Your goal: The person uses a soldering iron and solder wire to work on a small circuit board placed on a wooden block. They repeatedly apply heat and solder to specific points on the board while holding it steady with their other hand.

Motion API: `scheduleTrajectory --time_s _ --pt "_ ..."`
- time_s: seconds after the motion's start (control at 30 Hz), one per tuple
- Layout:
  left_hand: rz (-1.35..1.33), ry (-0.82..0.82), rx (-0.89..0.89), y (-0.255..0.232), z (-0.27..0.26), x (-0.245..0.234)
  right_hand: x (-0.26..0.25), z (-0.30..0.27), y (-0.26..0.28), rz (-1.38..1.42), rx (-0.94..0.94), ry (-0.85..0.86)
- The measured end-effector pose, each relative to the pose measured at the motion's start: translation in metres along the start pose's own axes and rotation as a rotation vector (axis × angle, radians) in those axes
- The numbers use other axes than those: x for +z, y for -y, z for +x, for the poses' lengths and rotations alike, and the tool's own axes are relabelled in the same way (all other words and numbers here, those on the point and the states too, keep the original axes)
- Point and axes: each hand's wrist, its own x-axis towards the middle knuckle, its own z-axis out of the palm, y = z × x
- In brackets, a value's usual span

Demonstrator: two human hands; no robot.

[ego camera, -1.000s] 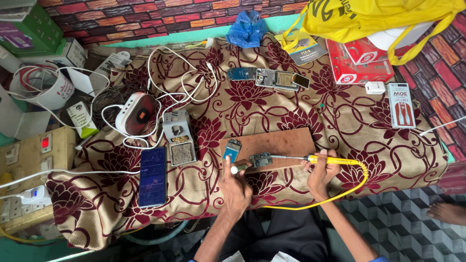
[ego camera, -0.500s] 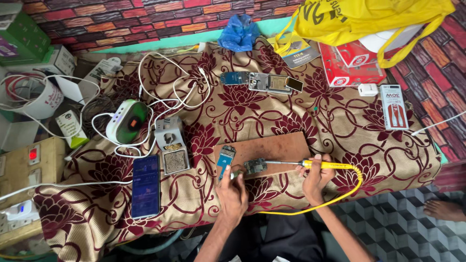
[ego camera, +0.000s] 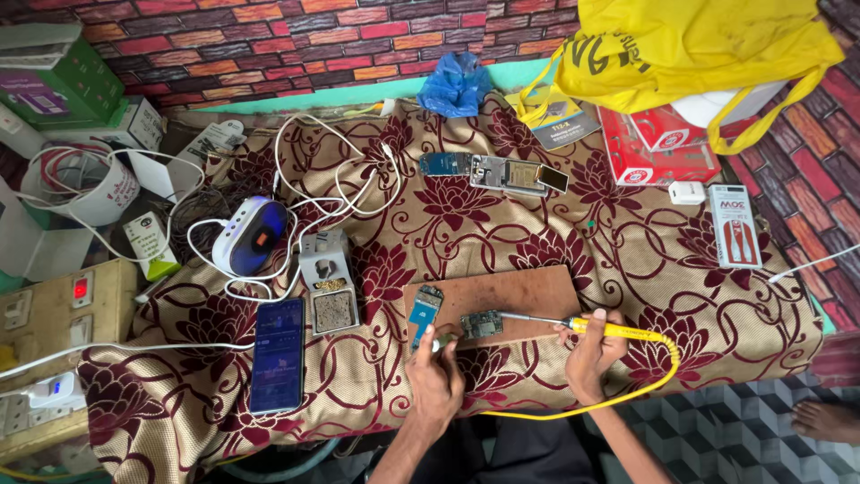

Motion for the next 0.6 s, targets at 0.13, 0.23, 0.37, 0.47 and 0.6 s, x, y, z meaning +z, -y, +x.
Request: scheduleTrajectory --time_s 0.13,0.23,0.37,0.47,0.6 --pt "0.011 -0.020 0.019 0.001 -0.001 -0.001 -0.002 -0.001 -0.005 0.030 0.054 -0.048" --pt "0.055 0.007 -0.047 0.002 -0.004 -0.003 -0.002 0.000 -0.008 -0.018 0.051 -0.047" --pt "-0.020 -0.006 -0.035 0.008 -0.005 0.002 -0.008 0.000 -0.015 0.030 0.061 -0.065" --pt "0.009 -0.037 0.027 0.008 -0.013 0.002 -0.015 -0.007 -0.019 0.050 0.096 -0.098" --pt "0.094 -0.080 0.031 0.007 -0.007 0.001 -0.012 -0.006 -0.026 -0.009 0.111 -0.095"
